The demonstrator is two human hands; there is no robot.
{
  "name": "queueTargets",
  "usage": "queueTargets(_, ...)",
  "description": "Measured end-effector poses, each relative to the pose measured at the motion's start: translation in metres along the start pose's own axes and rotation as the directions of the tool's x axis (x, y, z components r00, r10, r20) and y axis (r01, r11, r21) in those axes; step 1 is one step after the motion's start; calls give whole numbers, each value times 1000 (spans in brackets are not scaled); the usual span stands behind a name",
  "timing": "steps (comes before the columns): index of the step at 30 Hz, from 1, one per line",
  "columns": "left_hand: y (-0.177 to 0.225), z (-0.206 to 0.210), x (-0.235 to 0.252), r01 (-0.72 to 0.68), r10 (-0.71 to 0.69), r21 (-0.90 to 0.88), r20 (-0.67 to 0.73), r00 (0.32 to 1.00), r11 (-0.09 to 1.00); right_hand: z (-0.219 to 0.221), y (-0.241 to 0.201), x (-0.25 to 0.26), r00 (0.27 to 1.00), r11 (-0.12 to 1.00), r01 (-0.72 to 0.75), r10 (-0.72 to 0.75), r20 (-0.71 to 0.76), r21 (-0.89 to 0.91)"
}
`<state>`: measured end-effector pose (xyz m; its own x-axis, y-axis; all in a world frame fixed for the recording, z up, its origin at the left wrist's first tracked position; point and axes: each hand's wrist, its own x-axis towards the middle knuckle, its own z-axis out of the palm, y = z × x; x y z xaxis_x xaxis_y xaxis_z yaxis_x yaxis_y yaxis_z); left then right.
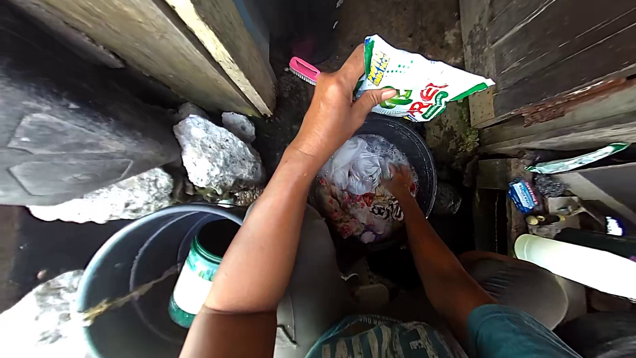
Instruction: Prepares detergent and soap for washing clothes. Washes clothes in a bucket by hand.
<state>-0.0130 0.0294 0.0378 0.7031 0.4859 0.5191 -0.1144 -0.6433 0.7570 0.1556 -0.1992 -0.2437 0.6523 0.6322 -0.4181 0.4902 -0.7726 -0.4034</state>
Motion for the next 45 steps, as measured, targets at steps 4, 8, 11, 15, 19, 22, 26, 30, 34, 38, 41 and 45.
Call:
queueTargets(4,0,0,1,-4,4,7,13,1000,1000,8,-3,-20,992,994,-58,68,109,-94)
queueTargets(8,-2,-4,1,6,-6,0,-12,1000,1000,-19,-13,-41,961,803,-204,272,-40,560)
queueTargets(11,-1,-7,1,29,-30,-43,-17,999,999,-39,-12,-57,933,518,-32,322,-160,855)
queueTargets(15,0,-6,2,34,-34,-37,-7,999,999,-70,-25,-78,928,379,215,207,-309,900)
queueTargets(19,-1,-8,1,38,-39,-33,-23,999,999,-102,-47,-96,892,358,369,125,-435,858)
queueTargets(22,-2,-8,1,40,-40,-39,-20,999,998,-123,-60,-108,843,312,503,30,-537,806)
queueTargets(26,-1,-7,1,38,-38,-37,-9,999,999,-152,-74,-110,798,338,583,-66,-600,739)
queueTargets(30,-2,-5,2,16,-17,-44,-13,1000,999,-153,-70,-86,865,539,482,-165,-474,691)
queueTargets(34,-2,-6,1,30,-30,-45,-6,1000,999,-121,-59,-39,921,802,347,-196,-336,485)
queueTargets(38,-3,-6,1,18,-18,-36,-4,1000,999,-91,-63,5,995,995,45,-36,-90,90)
queueTargets(41,-5,-4,1,9,-9,-20,0,1000,1000,-35,-54,28,989,996,-48,37,-146,-77)
queueTargets(45,-5,-2,-1,20,-20,0,7,1000,1000,54,-22,21,939,970,25,-106,-328,-241)
